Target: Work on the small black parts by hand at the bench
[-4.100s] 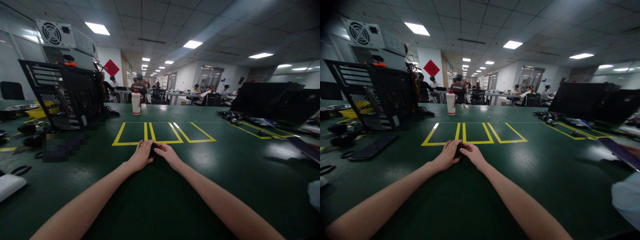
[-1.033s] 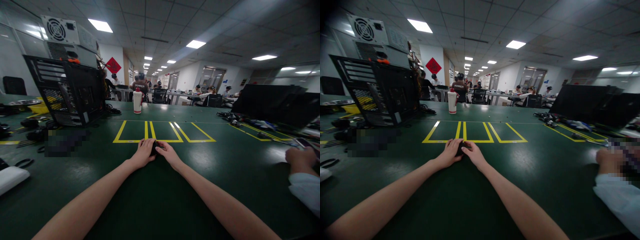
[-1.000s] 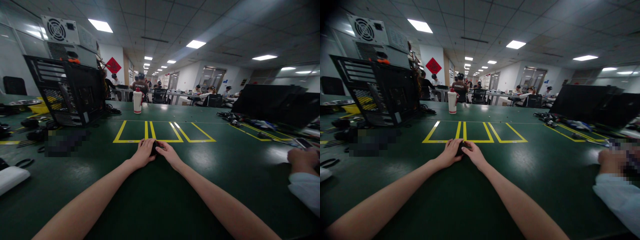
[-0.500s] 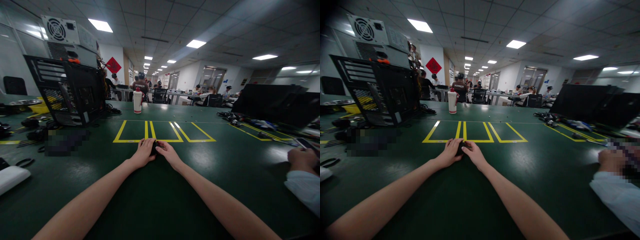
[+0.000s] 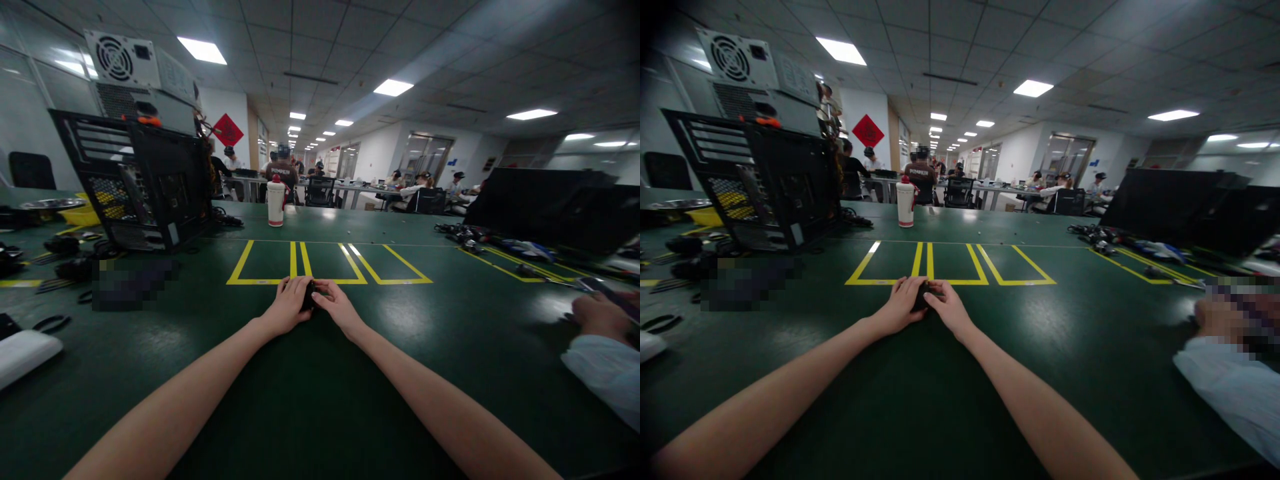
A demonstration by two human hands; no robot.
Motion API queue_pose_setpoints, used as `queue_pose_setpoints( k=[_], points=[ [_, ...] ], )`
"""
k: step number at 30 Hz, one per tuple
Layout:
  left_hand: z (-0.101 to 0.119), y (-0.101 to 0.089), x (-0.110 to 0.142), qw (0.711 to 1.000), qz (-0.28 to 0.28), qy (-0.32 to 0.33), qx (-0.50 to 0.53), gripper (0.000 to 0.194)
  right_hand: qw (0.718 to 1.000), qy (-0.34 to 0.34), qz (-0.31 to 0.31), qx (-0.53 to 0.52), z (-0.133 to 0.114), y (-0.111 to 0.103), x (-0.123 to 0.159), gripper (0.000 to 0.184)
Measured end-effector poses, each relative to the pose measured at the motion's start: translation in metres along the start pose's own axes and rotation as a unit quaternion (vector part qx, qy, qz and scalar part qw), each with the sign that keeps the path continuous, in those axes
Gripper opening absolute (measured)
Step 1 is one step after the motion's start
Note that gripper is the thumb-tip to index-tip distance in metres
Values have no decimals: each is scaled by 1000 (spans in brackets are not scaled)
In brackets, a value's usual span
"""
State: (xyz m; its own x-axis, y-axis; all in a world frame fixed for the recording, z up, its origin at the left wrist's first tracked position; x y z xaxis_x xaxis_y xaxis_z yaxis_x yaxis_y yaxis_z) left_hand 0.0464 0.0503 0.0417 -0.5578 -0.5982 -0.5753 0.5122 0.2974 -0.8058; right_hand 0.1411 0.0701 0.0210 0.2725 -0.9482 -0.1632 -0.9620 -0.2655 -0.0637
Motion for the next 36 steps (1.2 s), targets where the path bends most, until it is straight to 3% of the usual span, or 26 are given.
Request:
queue_pose_setpoints(
  k=[4, 11, 19, 27, 36],
  points=[
    [1, -2, 0, 1000, -5, 0, 3, 60, 1000, 6, -13, -3, 4, 1, -2, 33],
    [1, -1, 1, 1000, -1, 0, 7, 59, 999, -31, -7, -13, -7, 2, 3, 24],
    [2, -3, 0, 1000, -10, -3, 11, 61, 1000, 25, -2, -14, 7, -2, -1, 36],
    [0, 1, 0, 1000, -4, -6, 1, 59, 998, -31, -25, -44, -3, 2, 2, 29],
    [2, 0, 1, 1000, -10, -4, 8, 62, 998, 22, -31, -52, 3, 2, 2, 39]
  ],
)
Point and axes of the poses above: each hand's wrist, its own x-axis away from the middle knuckle, its own y-axis out of the palm, z = x × y, the point moved 8 cm from there along -x, towards the middle knuckle, and after that the axes turned 6 degrees about y, right-handed, at the moved point
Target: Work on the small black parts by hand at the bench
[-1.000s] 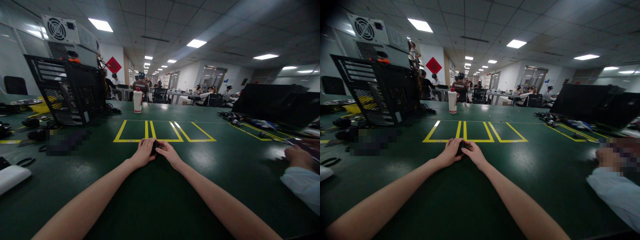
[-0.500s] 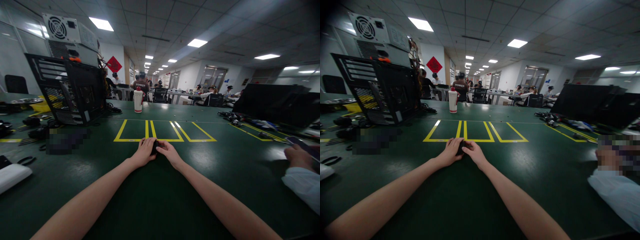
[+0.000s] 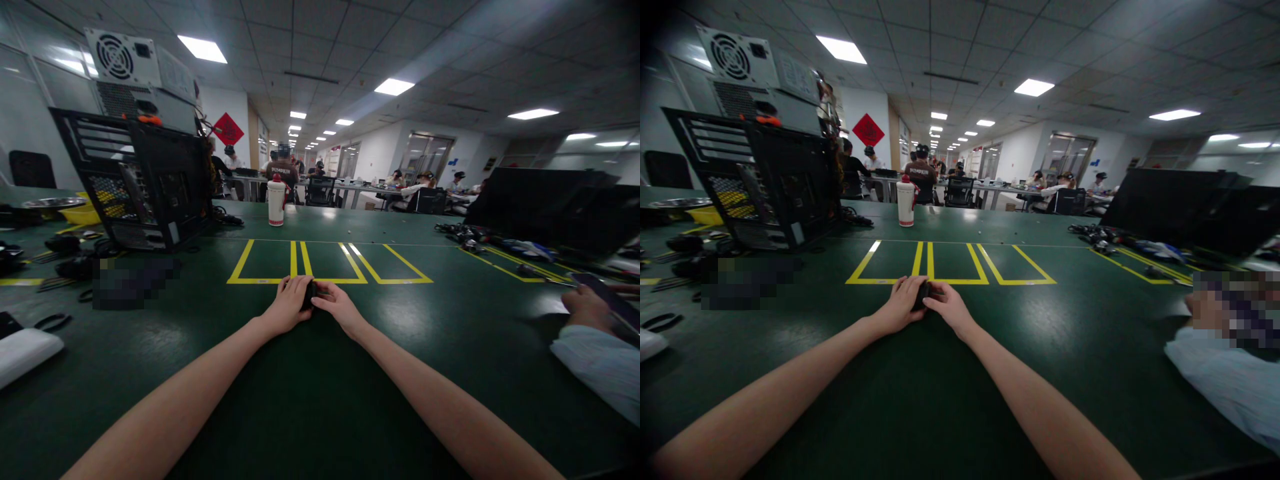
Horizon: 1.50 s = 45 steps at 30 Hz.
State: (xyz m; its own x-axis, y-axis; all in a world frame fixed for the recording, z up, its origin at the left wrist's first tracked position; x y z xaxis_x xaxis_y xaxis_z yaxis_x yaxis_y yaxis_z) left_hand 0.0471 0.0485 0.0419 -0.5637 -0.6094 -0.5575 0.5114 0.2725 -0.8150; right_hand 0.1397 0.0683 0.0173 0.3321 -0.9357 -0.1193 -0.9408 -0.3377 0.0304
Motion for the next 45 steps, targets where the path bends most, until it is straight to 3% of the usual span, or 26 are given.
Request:
queue_pose_setpoints(
  k=[7, 13, 18, 23, 27, 38, 42, 45],
  points=[
    [1, 0, 0, 1000, 5, 2, -3, 60, 998, -48, 29, 28, -11, 0, 3, 21],
    [1, 0, 0, 1000, 3, -2, -3, 62, 998, -18, 38, 50, -3, -3, 0, 32],
    [1, -1, 0, 1000, 5, -8, -12, 61, 999, -33, 1, 25, -4, 3, 1, 33],
    [1, -1, -1, 1000, 16, -8, -12, 58, 997, -61, 26, 44, -11, 1, 3, 21],
    [0, -2, 0, 1000, 16, -15, -10, 59, 996, -49, 41, 68, -8, -1, 1, 27],
    [6, -7, 7, 999, -11, -32, 10, 58, 999, -41, -1, 36, -9, 11, 7, 26],
    [5, -9, 11, 999, -11, -49, 16, 60, 998, -41, 8, 50, -14, 14, 10, 15],
    [6, -12, 16, 998, -18, -62, 20, 62, 998, -23, 9, 60, -14, 18, 12, 18]
  ],
)
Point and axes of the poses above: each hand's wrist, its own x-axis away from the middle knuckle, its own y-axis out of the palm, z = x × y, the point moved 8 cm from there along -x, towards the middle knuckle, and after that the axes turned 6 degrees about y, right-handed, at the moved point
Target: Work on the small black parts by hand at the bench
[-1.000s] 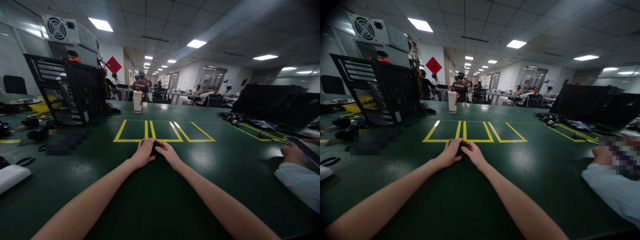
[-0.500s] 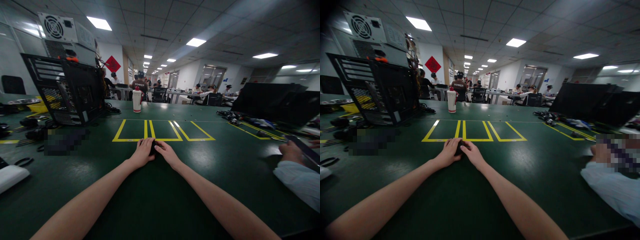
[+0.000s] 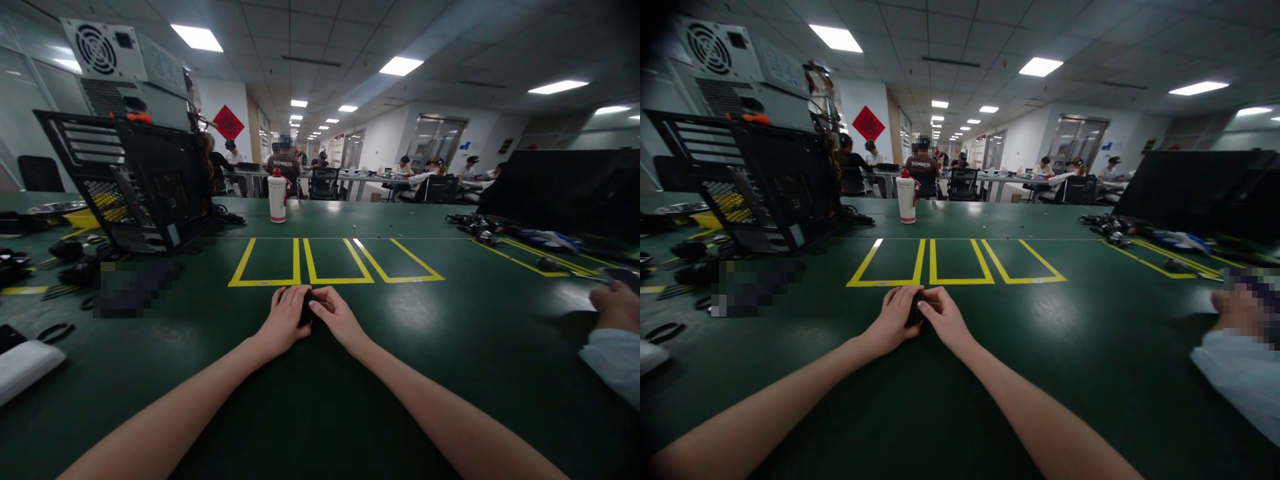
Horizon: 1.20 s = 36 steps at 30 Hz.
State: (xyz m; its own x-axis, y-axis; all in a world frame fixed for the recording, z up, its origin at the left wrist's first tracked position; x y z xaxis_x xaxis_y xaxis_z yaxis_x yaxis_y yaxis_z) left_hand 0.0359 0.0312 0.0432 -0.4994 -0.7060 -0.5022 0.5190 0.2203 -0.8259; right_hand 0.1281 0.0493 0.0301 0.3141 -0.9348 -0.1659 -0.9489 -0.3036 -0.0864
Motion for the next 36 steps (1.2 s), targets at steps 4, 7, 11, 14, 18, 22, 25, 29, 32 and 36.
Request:
queue_pose_setpoints(
  k=[4, 7, 11, 14, 18, 22, 25, 29, 32, 36],
  points=[
    [2, -5, 7, 1000, -10, -17, 5, 62, 999, 34, -10, 16, 2, 7, 7, 27],
    [4, -5, 9, 999, -34, -20, 15, 62, 999, 31, -23, 13, -3, 11, 12, 23],
    [5, -8, 9, 998, -49, -19, 24, 64, 998, 42, -50, -16, -8, 14, 17, 26],
    [7, -11, 9, 997, -69, -23, 31, 65, 996, 65, -59, -32, -10, 14, 18, 25],
    [7, -12, 9, 994, -93, -32, 39, 68, 994, 92, -54, -38, -10, 13, 16, 19],
    [5, -10, 6, 994, -98, -30, 44, 69, 988, 145, -46, -27, -1, 11, 13, 28],
    [2, -6, 6, 992, -106, -33, 55, 71, 986, 156, -53, -15, 0, 11, 11, 30],
    [-1, -2, 8, 991, -108, -38, 71, 76, 986, 155, -61, 11, 0, 12, 11, 30],
    [-1, 0, 9, 991, -108, -39, 75, 79, 988, 144, -57, 24, -1, 12, 11, 29],
    [0, -3, 8, 993, -94, -35, 69, 79, 991, 121, -54, 34, -3, 11, 9, 29]
  ],
)
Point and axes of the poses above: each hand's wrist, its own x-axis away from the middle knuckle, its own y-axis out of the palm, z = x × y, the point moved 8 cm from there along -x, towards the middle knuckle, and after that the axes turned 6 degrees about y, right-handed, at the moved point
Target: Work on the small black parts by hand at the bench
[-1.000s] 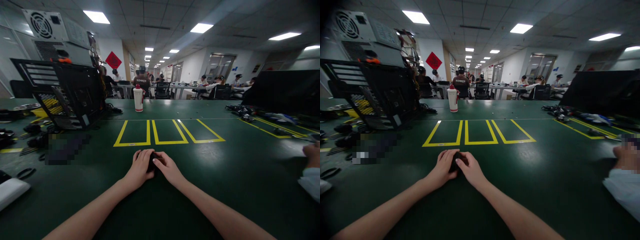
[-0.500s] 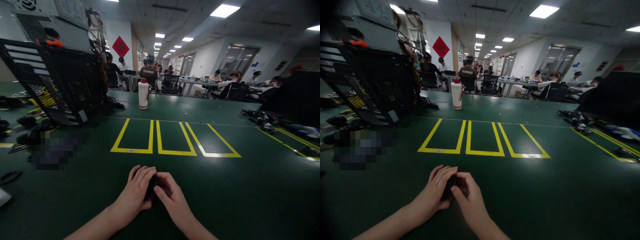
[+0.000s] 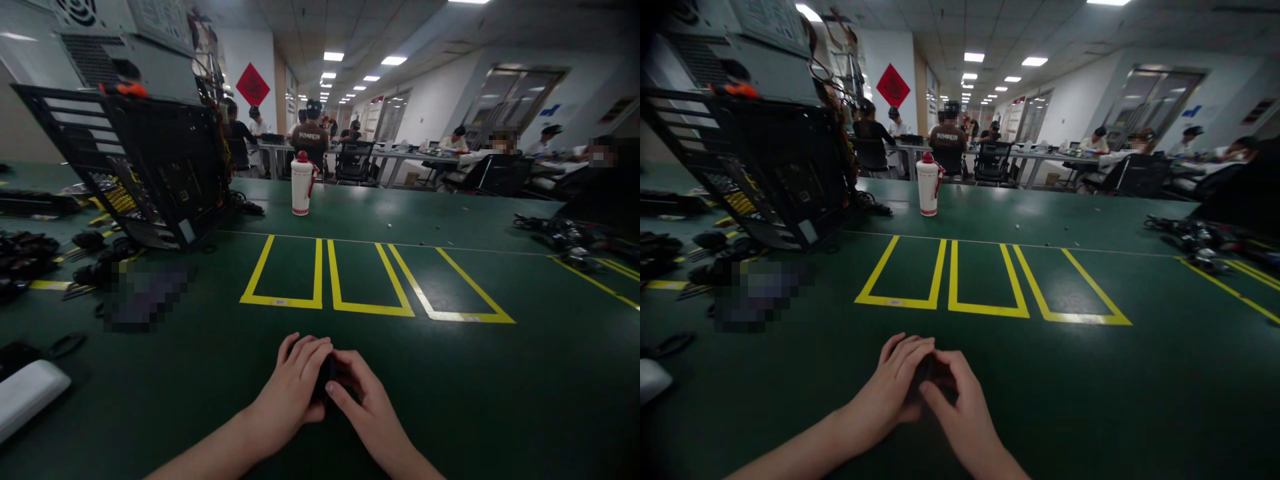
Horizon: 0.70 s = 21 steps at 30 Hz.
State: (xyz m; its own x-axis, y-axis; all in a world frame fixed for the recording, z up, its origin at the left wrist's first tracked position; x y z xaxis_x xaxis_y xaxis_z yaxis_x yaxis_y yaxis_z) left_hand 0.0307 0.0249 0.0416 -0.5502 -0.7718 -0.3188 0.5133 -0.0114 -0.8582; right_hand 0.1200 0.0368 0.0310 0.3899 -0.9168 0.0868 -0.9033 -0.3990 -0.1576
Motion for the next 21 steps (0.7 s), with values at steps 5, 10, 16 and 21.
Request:
queue_pose_setpoints(
  k=[5, 10, 16, 21],
  points=[
    [3, -6, -1, 1000, 0, -2, 4, 76, 1000, -6, 4, 2, -3, 0, 1, 31],
    [3, -8, -1, 1000, 3, -7, 8, 76, 999, -32, 1, 4, -3, 1, 3, 31],
    [9, -14, -3, 1000, 0, 14, 10, 73, 999, -34, 13, -23, -3, 0, 1, 19],
    [6, -9, -4, 1000, 15, 15, 6, 74, 999, -7, 29, -34, -1, -2, 1, 22]
  ],
)
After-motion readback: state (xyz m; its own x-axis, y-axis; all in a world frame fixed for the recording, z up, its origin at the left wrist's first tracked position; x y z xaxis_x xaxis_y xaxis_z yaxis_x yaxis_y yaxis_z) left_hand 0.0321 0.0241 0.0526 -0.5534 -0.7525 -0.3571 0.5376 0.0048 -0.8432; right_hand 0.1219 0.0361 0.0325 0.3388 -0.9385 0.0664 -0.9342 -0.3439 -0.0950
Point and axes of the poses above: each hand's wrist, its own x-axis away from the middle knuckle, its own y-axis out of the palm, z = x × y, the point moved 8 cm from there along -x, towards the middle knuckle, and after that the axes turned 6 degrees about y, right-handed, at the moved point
